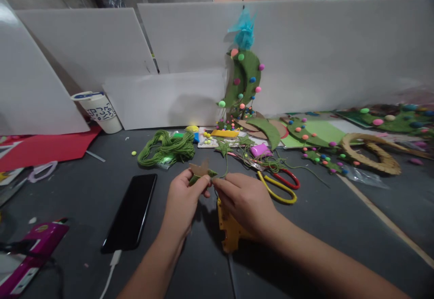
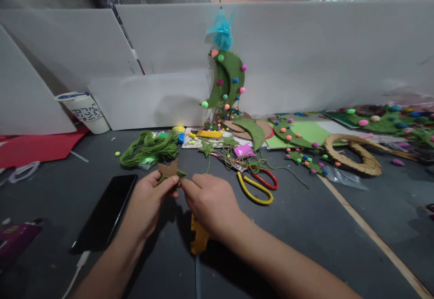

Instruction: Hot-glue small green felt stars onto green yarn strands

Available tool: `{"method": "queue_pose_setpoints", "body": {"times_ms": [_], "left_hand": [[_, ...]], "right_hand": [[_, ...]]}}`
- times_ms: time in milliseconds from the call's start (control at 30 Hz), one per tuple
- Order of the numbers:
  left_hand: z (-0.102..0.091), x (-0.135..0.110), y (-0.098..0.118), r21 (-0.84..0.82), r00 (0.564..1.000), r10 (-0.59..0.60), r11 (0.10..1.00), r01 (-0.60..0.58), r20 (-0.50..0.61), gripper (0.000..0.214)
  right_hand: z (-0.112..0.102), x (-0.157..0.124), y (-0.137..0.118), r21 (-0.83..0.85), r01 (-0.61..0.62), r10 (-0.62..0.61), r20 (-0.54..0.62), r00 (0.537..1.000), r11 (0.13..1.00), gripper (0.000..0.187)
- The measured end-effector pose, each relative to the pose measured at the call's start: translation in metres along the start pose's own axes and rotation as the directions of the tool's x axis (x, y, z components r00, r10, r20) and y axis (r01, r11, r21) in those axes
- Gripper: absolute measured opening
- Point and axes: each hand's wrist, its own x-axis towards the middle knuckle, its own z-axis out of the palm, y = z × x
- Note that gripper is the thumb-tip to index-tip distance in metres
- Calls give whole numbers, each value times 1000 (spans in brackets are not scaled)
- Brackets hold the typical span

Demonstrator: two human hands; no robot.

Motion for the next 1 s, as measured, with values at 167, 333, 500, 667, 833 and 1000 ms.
{"method": "queue_pose_setpoints", "body": {"times_ms": [167,333,500,667,833,1000], "left_hand": [[1,-4,8,297,995,93,952,-78,-35,11],[2,-4,12,420,990,140,898,-130,7,6],[3,-7,16,333,989,-37,943,-13,143,7],[4,-8,15,87,963,-93,994,73,251,5],[3,-8,12,-101,932,-124,981,167,340,6],[3,-10,13,-199,934,-130,958,204,334,7]], "right_hand": [[-9,4,-1,85,-28,18,119,993,996,18],[-26,11,3,230,-97,55,181,982,968,15],[-42,17,11,313,-192,134,198,971,930,11],[-42,20,18,427,-287,220,201,955,858,10],[-35,21,23,650,-430,304,304,903,627,10],[-23,19,23,793,-580,312,511,801,189,12]]}}
